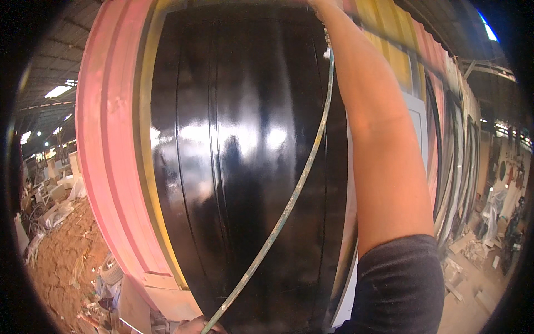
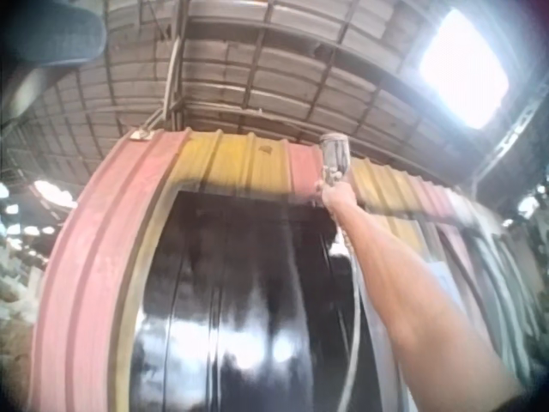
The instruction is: The person pours paint from a can into a sprayer reservoir and then applies the paint to a door and its frame using a spray gun.
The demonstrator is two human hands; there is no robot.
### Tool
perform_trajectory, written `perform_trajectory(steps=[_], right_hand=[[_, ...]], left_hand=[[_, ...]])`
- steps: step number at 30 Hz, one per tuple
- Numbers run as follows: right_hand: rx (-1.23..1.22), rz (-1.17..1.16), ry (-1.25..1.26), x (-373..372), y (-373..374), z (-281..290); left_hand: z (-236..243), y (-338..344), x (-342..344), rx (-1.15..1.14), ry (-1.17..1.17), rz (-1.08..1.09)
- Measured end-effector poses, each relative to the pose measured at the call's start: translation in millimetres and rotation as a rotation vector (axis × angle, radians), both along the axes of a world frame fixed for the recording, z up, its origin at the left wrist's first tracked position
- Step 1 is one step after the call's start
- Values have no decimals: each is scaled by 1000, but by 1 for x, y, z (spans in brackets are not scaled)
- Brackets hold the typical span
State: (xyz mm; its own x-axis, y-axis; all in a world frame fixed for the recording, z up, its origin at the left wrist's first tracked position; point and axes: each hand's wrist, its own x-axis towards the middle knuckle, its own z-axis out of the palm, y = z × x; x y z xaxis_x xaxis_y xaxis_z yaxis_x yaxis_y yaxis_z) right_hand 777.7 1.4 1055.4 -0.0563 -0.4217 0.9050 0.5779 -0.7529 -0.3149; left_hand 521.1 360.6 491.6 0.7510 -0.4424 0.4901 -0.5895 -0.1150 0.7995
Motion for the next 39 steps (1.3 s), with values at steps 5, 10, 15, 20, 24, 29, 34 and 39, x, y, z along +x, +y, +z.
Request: perform_trajectory(steps=[5, 10, 15, 20, 24, 29, 34, 39], right_hand=[[-52, 125, 193, -4, 6, -64], [-68, 1, 360, 2, -24, -110], [0, 47, 513, -19, -9, -224], [18, -40, 637, -39, -16, -341], [15, -87, 699, -66, 2, -425], [116, -141, 889, -105, 5, -523], [205, -24, 964, -122, 11, -644], [236, -91, 1101, -151, 26, -749]], left_hand=[[-4, 17, -5, 78, 226, -49], [-44, 46, 1, 108, 23, -125], [-80, 86, -6, 197, 120, -137], [-93, 113, -8, 370, 308, -118], [-121, 138, -6, 444, 189, -156], [-134, 154, -7, 394, 249, -331], [-140, 160, -26, 476, 265, -279], [-165, 165, -30, 532, 449, -350]])
